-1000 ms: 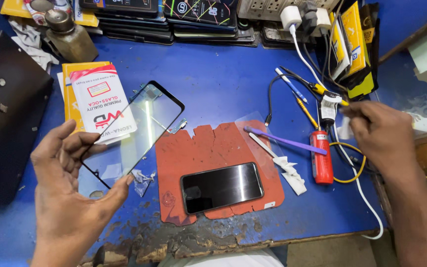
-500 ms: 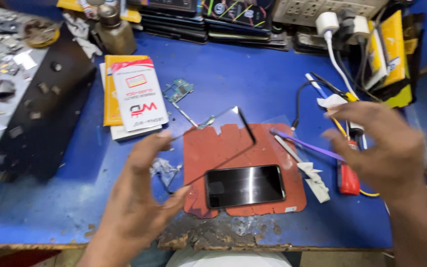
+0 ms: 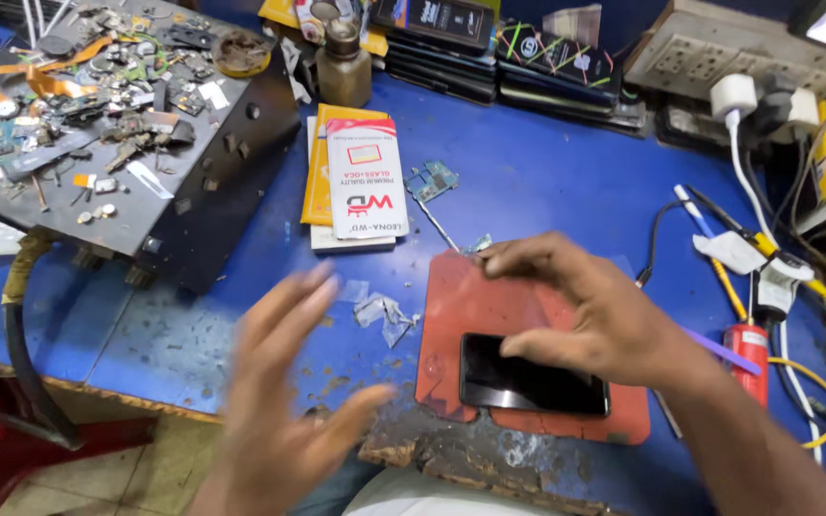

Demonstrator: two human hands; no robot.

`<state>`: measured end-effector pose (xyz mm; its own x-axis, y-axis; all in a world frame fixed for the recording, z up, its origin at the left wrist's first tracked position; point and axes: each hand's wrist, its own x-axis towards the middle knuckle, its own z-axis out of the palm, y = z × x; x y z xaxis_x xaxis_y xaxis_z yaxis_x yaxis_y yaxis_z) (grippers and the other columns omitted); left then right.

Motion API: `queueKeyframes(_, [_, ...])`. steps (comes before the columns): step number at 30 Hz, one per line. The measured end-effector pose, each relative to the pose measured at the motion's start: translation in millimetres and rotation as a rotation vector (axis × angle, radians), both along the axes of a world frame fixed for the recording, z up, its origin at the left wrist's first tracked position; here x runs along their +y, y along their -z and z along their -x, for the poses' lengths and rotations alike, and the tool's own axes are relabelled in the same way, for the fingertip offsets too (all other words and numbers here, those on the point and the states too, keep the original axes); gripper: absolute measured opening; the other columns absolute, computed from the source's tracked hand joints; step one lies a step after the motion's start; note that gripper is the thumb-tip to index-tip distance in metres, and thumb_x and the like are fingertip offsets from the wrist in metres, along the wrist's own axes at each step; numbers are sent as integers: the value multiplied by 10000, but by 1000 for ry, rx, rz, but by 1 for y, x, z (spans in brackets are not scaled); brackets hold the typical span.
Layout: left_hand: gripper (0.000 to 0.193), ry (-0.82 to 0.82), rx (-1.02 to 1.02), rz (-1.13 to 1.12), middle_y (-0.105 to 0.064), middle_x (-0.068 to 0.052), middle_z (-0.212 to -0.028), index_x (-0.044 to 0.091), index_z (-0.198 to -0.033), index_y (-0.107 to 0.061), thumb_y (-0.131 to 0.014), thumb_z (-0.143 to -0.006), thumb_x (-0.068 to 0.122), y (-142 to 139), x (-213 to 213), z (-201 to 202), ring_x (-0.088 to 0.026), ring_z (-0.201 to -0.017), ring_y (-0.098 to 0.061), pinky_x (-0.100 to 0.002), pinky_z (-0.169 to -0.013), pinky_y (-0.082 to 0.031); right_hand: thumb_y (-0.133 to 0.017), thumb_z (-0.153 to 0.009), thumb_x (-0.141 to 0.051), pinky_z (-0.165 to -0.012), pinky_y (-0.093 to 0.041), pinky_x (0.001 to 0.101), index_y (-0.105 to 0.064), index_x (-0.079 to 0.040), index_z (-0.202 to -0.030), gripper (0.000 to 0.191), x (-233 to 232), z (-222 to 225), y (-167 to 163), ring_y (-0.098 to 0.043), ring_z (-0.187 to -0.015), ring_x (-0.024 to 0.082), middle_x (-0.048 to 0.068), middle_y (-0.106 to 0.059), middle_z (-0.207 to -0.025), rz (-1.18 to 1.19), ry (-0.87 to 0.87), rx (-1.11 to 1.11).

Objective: The person wipes the phone screen with a small cleaning wipe, peels the protective film off a replacement front glass, and aligns the new glass over the phone frame. They press and adjust the glass edges to seat it onto the adhesive on the phone body.

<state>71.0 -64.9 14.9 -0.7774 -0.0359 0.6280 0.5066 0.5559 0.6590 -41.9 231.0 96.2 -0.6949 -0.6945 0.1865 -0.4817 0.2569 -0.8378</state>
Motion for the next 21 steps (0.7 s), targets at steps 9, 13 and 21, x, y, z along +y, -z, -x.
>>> queueKeyframes(9, [651,-437,-1284,-572,-582,-224,-1291,55,-1355,-507,-808,-786,156,174,-9,-66,-374,-1217,-617,-440,-1062,-503,-506,-1024,-591,-921,-575,500,-351,-179,-1518,661,-63,-67,46,-614,-1194,347,265,-535,-1425,1073,-109,-1294])
queueKeyframes(13, [573,-401,-1319,-593,-619,-213,-1236,49,-1315,-551,-790,-804,145,147,-14,-81,-353,-1178,-652,-432,-1046,-520,-475,-1001,-584,-884,-589,503,-325,-168,-1495,663,-93,-92,41,-616,-1174,359,265,-492,-1410,1151,-208,-1438])
queueKeyframes(21, [423,-368,-1359,-611,-692,-191,-1127,39,-1236,-639,-755,-838,123,187,-8,-84,-310,-1100,-721,-416,-1014,-556,-522,-1017,-577,-870,-586,458,-306,-103,-1501,712,-113,-127,35,-627,-1124,412,318,-509,-1327,1136,-260,-1312])
